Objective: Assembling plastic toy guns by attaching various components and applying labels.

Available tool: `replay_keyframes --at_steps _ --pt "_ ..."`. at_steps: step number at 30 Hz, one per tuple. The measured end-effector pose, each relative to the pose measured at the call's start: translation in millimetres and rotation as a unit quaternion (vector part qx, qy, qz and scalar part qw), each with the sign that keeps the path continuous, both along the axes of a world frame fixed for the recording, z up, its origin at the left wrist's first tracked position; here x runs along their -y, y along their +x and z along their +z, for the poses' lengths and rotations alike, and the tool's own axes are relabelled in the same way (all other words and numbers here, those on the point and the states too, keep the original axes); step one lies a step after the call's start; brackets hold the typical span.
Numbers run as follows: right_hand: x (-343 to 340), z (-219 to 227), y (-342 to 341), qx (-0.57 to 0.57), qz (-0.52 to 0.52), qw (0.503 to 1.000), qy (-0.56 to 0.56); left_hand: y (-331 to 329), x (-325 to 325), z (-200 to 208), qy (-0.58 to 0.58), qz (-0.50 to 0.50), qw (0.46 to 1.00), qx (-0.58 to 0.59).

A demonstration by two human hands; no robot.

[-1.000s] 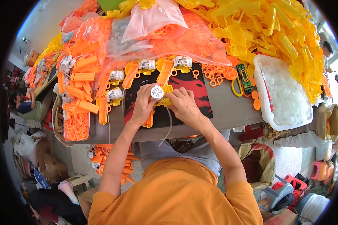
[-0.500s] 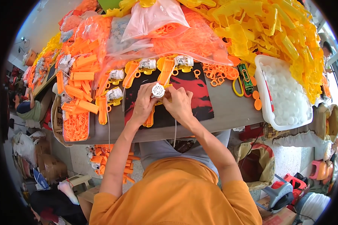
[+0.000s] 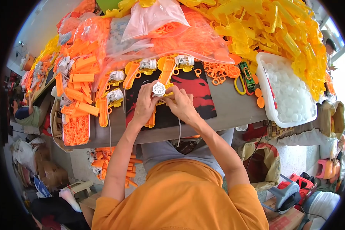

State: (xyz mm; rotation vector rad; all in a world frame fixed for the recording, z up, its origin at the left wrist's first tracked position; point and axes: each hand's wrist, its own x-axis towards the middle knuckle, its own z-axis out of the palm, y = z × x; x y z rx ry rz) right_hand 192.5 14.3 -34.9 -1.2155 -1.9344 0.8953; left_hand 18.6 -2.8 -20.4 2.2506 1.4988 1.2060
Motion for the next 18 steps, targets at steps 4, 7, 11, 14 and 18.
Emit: replay_keyframes --at_steps 4,7,11,14,18 --pt "-6.1 5.8 -4.0 -0.081 -0.032 0.98 -0.177 3.4 0.0 1.3 0.002 -0.002 1.0 0.007" --pt "-3.8 -3.1 -10.7 -0.075 -0.074 0.988 -0.11 3.9 -0.3 -0.6 0.007 0.006 1.0 0.0" --pt "-2.1 -3.3 -13.2 -0.041 -0.09 0.993 -0.07 2.1 0.1 0.5 -0.026 -0.007 0.999 -0.019" --pt "-3.8 -3.9 -9.0 -0.026 -0.07 0.995 -0.072 2.8 0.5 -0.1 -0.027 -0.004 0.999 -0.021" --pt "-4.4 2.6 -8.8 0.015 -0.056 0.997 -0.052 3.9 1.8 0.5 -0.024 -0.009 0.999 -0.028"
